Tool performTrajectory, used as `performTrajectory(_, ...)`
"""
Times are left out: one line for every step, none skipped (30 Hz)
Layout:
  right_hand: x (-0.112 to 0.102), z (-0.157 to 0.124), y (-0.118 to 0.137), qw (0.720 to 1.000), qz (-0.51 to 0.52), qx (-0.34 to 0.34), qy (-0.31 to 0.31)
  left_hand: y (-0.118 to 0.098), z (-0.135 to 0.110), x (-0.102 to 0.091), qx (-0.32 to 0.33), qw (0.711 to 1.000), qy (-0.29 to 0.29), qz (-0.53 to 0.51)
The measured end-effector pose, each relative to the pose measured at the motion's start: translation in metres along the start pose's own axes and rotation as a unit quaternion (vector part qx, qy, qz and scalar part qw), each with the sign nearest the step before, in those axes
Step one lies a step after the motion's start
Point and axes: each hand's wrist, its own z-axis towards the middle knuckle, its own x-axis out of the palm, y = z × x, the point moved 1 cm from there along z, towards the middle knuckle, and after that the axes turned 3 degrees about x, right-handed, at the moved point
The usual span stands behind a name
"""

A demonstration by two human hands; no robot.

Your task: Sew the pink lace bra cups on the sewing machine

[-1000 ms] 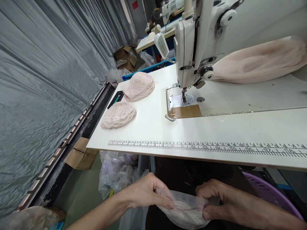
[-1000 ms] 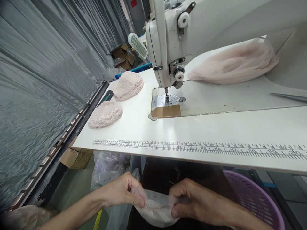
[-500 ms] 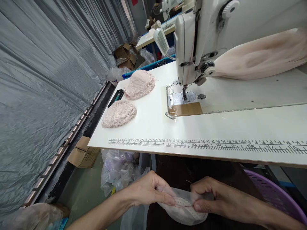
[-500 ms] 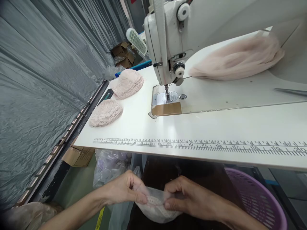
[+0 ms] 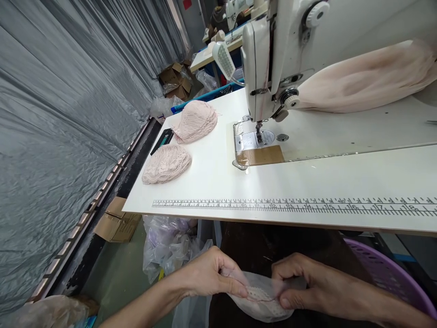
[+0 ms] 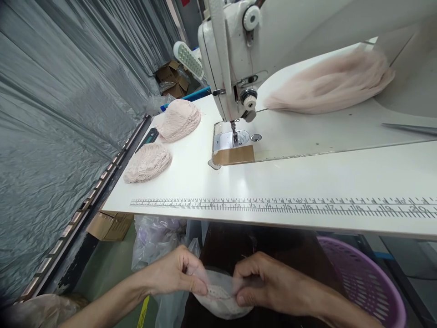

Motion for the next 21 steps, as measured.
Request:
performTrajectory(0.0008,0.0008,-0.0004,1.0,-0.002,-0.003,-0.001,-0.0003,-0.0002,0.0,-0.001,1.0,-0.001,0.006)
performTrajectory(0.0014,0.0016,-0.0012,1.0,-0.004,-0.006,-0.002,-0.0004,-0.0004,-0.0002,0.0,1.0,-0.002,0.012)
performTrajectory(0.0018,0.0024,-0.0024,1.0,-0.007,-0.009,-0.004,-0.0005,-0.0005,-0.0005,0.001,1.0,-0.003,0.018)
performTrajectory(0.0021,0.003,-0.0038,1.0,-0.01,-0.014,-0.006,-0.0006,-0.0007,-0.0009,0.003,1.0,-0.004,0.022)
performTrajectory(0.0022,0.0035,-0.0053,1.0,-0.013,-0.019,-0.007,-0.0005,-0.0008,-0.0013,0.004,1.0,-0.004,0.025)
performTrajectory(0.0022,0.0036,-0.0067,1.0,-0.015,-0.024,-0.008,-0.0005,-0.0009,-0.0015,0.005,1.0,-0.004,0.027)
performTrajectory(0.0022,0.0035,-0.0079,0.999,-0.017,-0.03,-0.007,-0.0006,-0.0011,-0.0017,0.006,1.0,-0.004,0.027)
performTrajectory(0.0021,0.0031,-0.0088,0.999,-0.018,-0.036,-0.007,-0.0009,-0.0012,-0.0017,0.007,1.0,-0.004,0.026)
performTrajectory(0.002,0.0026,-0.0095,0.999,-0.017,-0.04,-0.007,-0.0014,-0.0014,-0.0015,0.01,1.0,-0.005,0.025)
performTrajectory(0.002,0.002,-0.0099,0.999,-0.016,-0.043,-0.007,-0.002,-0.0015,-0.0013,0.013,1.0,-0.005,0.024)
performTrajectory(0.002,0.0014,-0.0102,0.999,-0.014,-0.045,-0.006,-0.0028,-0.0018,-0.0009,0.017,1.0,-0.006,0.024)
performTrajectory(0.002,0.001,-0.0103,0.999,-0.012,-0.047,-0.004,-0.0036,-0.002,-0.0006,0.02,1.0,-0.006,0.023)
performTrajectory(0.002,0.0008,-0.0103,0.999,-0.009,-0.049,-0.002,-0.0042,-0.0024,-0.0004,0.022,0.999,-0.006,0.025)
performTrajectory(0.002,0.0007,-0.01,0.999,-0.007,-0.05,0.001,-0.0047,-0.0028,-0.0004,0.024,0.999,-0.006,0.025)
performTrajectory(0.0017,0.0007,-0.0095,0.999,-0.004,-0.05,0.004,-0.005,-0.0032,-0.0005,0.025,0.999,-0.006,0.024)
performTrajectory(0.0013,0.0007,-0.0086,0.999,-0.001,-0.05,0.008,-0.0051,-0.0036,-0.0007,0.025,0.999,-0.005,0.019)
performTrajectory(0.0007,0.0006,-0.0076,0.999,0.003,-0.049,0.011,-0.005,-0.0038,-0.001,0.025,1.0,-0.005,0.011)
performTrajectory(-0.0001,0.0002,-0.0063,0.999,0.007,-0.047,0.013,-0.0049,-0.0039,-0.0013,0.024,1.0,-0.004,0.001)
performTrajectory(-0.0011,-0.0004,-0.0049,0.999,0.009,-0.044,0.014,-0.0046,-0.0038,-0.0016,0.023,1.0,-0.004,-0.008)
performTrajectory(-0.0021,-0.0012,-0.0035,0.999,0.011,-0.042,0.013,-0.0043,-0.0036,-0.0019,0.022,1.0,-0.005,-0.016)
performTrajectory(-0.0029,-0.0021,-0.0022,0.999,0.012,-0.039,0.012,-0.0038,-0.0033,-0.0022,0.021,1.0,-0.007,-0.019)
